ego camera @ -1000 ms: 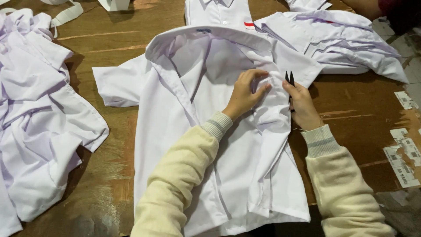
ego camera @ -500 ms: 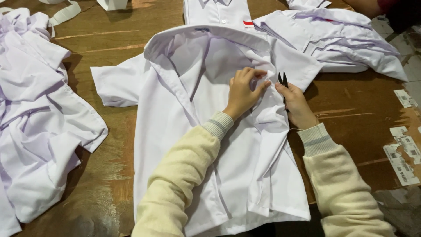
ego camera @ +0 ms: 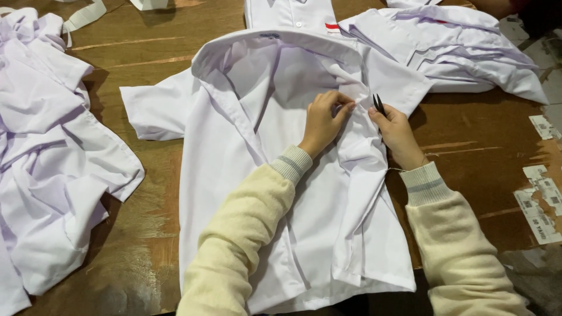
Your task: Trimming loose threads from a white school uniform shirt using small thread snips on a factory work table.
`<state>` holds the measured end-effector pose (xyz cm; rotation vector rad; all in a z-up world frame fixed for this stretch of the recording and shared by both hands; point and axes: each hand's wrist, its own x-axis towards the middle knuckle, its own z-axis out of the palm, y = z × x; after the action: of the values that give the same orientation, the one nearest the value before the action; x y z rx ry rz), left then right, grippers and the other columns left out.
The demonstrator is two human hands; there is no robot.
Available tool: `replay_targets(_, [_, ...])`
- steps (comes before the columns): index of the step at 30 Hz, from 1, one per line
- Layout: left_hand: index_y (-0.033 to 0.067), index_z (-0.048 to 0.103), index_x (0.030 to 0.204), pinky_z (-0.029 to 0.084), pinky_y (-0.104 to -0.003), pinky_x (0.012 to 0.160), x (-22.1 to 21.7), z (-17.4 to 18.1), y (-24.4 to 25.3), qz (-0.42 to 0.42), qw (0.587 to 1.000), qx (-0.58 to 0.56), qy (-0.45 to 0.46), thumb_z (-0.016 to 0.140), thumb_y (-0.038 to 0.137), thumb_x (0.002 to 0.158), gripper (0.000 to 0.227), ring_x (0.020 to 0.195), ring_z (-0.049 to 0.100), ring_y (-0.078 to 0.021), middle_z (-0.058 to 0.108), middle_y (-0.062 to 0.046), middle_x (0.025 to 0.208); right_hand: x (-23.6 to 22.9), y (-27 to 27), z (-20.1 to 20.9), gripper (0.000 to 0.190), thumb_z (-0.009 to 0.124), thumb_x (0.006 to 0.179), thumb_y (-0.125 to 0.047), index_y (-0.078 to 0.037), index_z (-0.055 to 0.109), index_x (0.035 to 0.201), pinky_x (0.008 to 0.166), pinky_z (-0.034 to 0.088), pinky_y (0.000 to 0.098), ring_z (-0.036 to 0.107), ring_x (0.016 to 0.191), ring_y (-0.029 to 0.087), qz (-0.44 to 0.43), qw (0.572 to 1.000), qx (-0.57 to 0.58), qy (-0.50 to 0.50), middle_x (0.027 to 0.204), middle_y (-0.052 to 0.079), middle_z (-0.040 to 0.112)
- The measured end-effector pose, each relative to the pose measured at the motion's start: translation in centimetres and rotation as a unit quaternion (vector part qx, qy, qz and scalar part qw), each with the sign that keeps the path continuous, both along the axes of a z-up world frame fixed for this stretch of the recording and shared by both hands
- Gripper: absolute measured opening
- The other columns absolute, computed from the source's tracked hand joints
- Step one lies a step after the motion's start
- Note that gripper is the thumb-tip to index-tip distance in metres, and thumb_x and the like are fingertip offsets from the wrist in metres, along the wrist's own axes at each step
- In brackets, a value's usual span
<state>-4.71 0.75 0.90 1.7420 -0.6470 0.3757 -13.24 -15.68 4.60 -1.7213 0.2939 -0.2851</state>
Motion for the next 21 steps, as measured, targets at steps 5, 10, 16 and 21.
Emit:
replay_targets(5, [0.0228, 0.071, 0.096, 0.051, -0.034, 0.082, 0.3, -0.1, 0.1, -0.008, 1.0, -0.028, 0.003, 0.073, 0.029, 0.093, 0.007, 0.089, 0.067, -0.0191, 0.069, 0.004, 0.083, 0.3, -1.5, -1.5, 0.01, 0.07, 0.104, -0.021, -0.011, 0.07, 0.102, 0.063, 0.047, 0.017, 0.056, 0.072, 0.002, -0.005, 0.998, -0.057, -0.017, 0.077, -0.005, 0.06])
replay_targets(10, [0.0203, 0.071, 0.095, 0.054, -0.036, 0.084, 0.5, -0.3, 0.0, -0.026, 0.998, -0.049, 0.012, 0.073, 0.026, 0.093, 0.006, 0.088, 0.069, -0.0229, 0.07, 0.001, 0.082, 0.5, -3.3, -2.4, 0.031, 0.077, 0.105, -0.033, -0.008, 0.069, 0.122, 0.061, 0.053, 0.0251, 0.064, 0.069, 0.012, -0.066, 0.97, -0.214, -0.092, 0.089, 0.006, 0.067])
replay_targets(16, [0.0202, 0.07, 0.095, 0.054, -0.036, 0.085, 0.4, -0.2, 0.0, -0.035, 0.998, -0.055, 0.011, 0.072, 0.026, 0.095, 0.006, 0.086, 0.069, -0.0232, 0.071, 0.001, 0.08, -1.9, -0.6, 2.7, 0.033, 0.072, 0.108, -0.02, 0.003, 0.062, 0.13, 0.069, 0.054, 0.0454, 0.065, 0.091, 0.04, -0.082, 0.885, -0.416, -0.194, 0.099, 0.021, 0.062])
replay_targets(21, [0.0201, 0.069, 0.096, 0.054, -0.036, 0.085, 0.5, -0.6, 0.0, -0.033, 0.998, -0.053, 0.01, 0.072, 0.027, 0.095, 0.007, 0.087, 0.069, -0.0237, 0.071, 0.0, 0.08, -3.0, 1.5, 4.3, 0.042, 0.073, 0.104, -0.036, -0.01, 0.058, 0.133, 0.071, 0.057, 0.0527, 0.069, 0.089, 0.037, -0.048, 0.851, -0.512, -0.109, 0.102, 0.01, 0.062])
